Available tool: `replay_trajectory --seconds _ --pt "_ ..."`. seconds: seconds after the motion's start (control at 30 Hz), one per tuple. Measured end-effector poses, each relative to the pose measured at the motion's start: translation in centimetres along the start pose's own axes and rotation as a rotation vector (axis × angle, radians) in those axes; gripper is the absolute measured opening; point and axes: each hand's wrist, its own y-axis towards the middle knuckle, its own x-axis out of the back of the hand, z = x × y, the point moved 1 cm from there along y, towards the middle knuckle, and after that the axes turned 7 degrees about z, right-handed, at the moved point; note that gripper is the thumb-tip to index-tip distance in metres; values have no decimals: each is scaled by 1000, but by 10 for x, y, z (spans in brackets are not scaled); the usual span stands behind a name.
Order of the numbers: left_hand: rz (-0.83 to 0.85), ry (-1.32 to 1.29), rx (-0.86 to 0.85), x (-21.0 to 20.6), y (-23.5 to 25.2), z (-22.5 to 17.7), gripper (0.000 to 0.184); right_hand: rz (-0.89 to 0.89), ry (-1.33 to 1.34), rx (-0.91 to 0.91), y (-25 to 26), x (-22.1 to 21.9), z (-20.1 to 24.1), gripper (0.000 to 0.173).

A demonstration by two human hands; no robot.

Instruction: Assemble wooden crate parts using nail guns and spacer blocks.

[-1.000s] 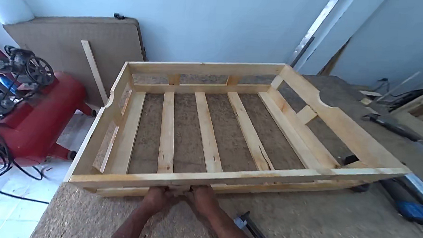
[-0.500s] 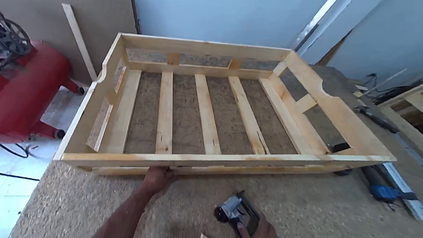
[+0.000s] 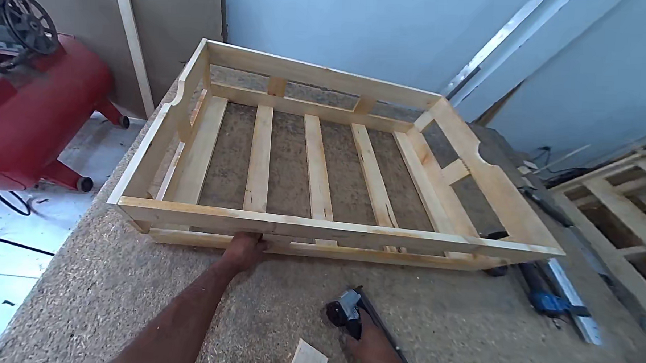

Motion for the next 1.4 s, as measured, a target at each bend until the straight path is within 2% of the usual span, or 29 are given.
replay_trajectory --seconds 0.07,0.13,0.23,0.3,0.33,0.4,0.47,0.53,0.6,0.73,0.83,0.97,1.17,1.4 --pt "-12 4 -16 0 1 0 43 66 187 40 -20 24 13 80" --pt "-32 1 -44 -2 1 3 42 163 471 155 -45 44 27 72" --pt "-30 -16 -59 0 2 2 44 445 1013 399 -84 69 71 64" --pt "-31 -17 -56 1 1 2 44 648 1164 583 -106 82 106 64" --pt "-39 -12 -59 0 2 2 44 698 1146 635 -115 86 123 63" --pt "-44 -11 -63 -1 3 4 45 619 872 616 -132 96 160 53" --pt "-36 -9 -61 -1 5 6 45 398 217 496 -150 105 203 47" --pt "-32 -15 -56 0 6 6 44 292 -371 368 -152 97 237 69" --pt "-36 -14 -61 -1 6 6 42 223 -629 362 -131 80 246 73" --pt "-70 30 -106 -5 6 9 35 144 -724 431 -75 60 239 70" --pt "-16 50 -74 1 2 2 31 59 -740 529 -55 49 233 71" --pt "-22 104 -85 -2 0 3 26 -30 -757 624 -49 39 229 70" --pt "-35 76 -89 2 -2 0 24 -129 -754 646 -43 37 220 70" --pt "-52 78 -96 -1 -2 1 24 -120 -758 606 -47 35 225 66"
